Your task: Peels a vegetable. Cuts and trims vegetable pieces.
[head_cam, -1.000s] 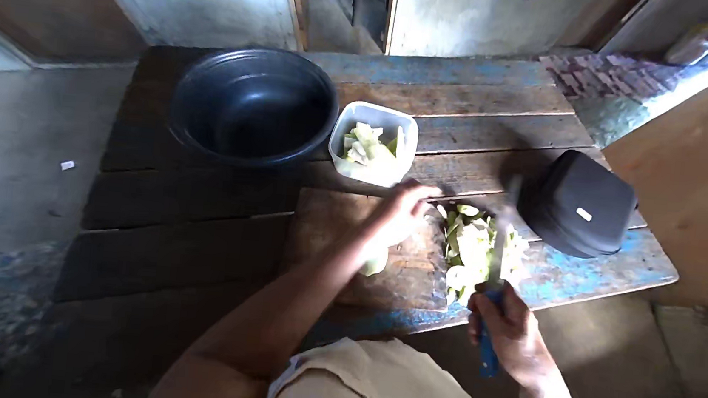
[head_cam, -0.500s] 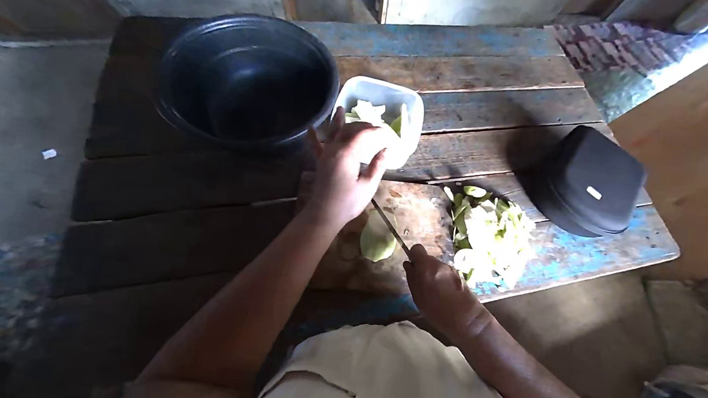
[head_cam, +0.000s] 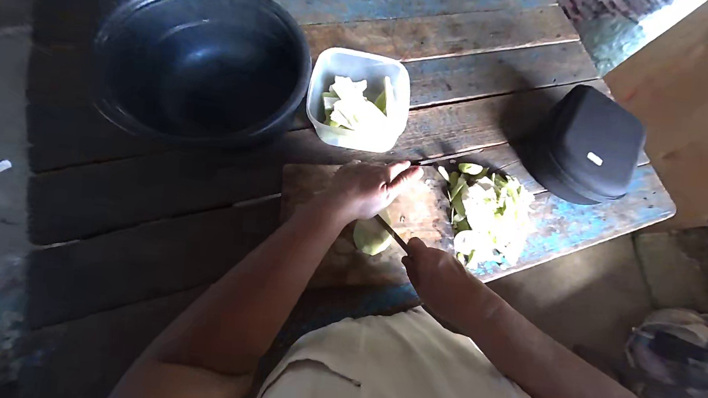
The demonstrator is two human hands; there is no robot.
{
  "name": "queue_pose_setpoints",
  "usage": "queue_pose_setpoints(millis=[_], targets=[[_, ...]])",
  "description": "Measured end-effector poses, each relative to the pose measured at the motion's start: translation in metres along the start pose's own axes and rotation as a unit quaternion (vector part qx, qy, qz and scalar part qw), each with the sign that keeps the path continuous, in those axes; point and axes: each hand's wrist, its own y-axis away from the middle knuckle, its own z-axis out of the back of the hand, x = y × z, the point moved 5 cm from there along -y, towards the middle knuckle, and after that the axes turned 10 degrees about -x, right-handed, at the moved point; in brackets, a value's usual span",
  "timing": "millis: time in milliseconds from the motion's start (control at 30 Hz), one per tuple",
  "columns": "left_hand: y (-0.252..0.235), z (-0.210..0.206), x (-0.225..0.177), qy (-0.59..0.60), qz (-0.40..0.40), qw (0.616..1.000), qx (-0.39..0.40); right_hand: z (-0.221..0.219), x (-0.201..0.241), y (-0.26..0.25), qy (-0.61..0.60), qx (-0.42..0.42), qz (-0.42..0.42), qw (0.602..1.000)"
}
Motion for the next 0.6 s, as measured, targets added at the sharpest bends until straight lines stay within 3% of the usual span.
queue_pose_setpoints(millis=[400,600], targets=[[0.007,0.001,0.005,0.06,0.035,0.996,0.047,0.001,-0.002,-0.002,-0.021,0.024,0.014,0.999],[0.004,-0.007,0.004,-0.006,0.046,0.994,0.095,0.002,-0.002,-0.001,-0.05,0.066,0.008,0.997]])
